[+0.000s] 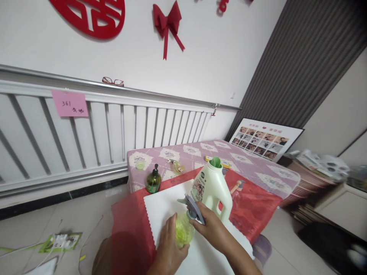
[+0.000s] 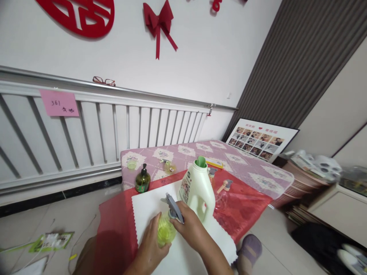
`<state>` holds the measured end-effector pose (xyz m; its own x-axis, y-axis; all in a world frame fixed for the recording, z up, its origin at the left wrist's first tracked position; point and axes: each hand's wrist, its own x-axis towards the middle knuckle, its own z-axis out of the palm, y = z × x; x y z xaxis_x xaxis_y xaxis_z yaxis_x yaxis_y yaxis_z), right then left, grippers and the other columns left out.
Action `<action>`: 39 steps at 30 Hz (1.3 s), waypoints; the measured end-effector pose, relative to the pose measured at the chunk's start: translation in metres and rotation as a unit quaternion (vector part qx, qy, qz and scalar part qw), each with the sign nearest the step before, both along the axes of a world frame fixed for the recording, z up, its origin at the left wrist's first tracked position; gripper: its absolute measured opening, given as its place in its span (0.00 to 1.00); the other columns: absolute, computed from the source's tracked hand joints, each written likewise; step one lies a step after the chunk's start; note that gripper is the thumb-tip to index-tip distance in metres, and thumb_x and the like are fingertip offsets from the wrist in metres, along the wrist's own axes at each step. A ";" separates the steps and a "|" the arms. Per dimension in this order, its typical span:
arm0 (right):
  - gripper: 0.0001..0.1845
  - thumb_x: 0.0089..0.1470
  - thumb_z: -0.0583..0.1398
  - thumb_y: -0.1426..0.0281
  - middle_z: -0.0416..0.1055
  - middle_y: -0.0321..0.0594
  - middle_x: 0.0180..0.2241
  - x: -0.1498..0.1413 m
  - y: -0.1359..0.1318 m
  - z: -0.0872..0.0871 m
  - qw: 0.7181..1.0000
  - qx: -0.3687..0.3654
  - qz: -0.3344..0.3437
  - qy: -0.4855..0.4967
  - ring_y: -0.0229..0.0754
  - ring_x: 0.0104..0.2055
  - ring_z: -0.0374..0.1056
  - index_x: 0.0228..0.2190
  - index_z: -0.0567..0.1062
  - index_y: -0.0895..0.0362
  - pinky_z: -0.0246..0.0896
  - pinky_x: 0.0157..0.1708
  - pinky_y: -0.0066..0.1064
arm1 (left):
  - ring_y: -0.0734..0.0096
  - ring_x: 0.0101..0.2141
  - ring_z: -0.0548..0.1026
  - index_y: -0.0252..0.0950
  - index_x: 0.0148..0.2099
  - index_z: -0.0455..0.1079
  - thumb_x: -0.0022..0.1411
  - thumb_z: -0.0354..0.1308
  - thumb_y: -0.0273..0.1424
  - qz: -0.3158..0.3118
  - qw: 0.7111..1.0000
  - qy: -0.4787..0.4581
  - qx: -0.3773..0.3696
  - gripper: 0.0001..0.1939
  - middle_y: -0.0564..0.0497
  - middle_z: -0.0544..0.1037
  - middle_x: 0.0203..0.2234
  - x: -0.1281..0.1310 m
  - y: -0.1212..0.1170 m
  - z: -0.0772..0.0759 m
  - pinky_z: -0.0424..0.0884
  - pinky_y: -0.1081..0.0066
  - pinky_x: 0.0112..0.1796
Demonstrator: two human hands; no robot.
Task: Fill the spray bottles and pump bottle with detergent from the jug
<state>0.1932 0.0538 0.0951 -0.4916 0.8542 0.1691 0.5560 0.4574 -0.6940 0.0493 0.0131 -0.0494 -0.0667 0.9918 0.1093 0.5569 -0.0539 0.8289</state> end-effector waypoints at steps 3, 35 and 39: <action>0.10 0.51 0.59 0.72 0.71 0.37 0.36 0.002 0.003 0.009 0.999 -0.022 0.024 -0.009 0.44 0.41 0.69 0.37 0.75 0.54 0.64 0.43 0.35 | 0.53 0.66 0.59 0.29 0.68 0.48 0.46 0.57 0.29 -0.002 1.000 -0.005 -0.001 0.47 0.37 0.61 0.66 0.000 -0.002 0.001 0.57 0.59 0.65; 0.25 0.51 0.60 0.58 0.75 0.49 0.53 -0.022 -0.019 -0.059 0.947 -0.102 -0.179 0.247 0.55 0.56 0.69 0.49 0.72 0.55 0.64 0.52 0.47 | 0.53 0.63 0.64 0.27 0.66 0.49 0.45 0.56 0.25 0.017 0.998 0.007 0.055 0.44 0.33 0.66 0.62 0.005 0.005 -0.023 0.62 0.58 0.63; 0.13 0.47 0.61 0.63 0.78 0.44 0.42 -0.032 -0.022 -0.061 0.940 -0.075 -0.222 0.249 0.53 0.47 0.73 0.37 0.73 0.53 0.65 0.49 0.46 | 0.53 0.61 0.67 0.26 0.65 0.50 0.46 0.56 0.27 0.024 0.997 0.009 0.077 0.43 0.33 0.67 0.61 0.005 0.006 -0.029 0.64 0.59 0.61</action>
<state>0.1613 0.0319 0.0343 0.0279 0.9891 0.1444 0.2579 0.1325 -0.9571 0.0543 0.0194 -0.0780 -0.1103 0.9587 0.2620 0.5763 -0.1531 0.8028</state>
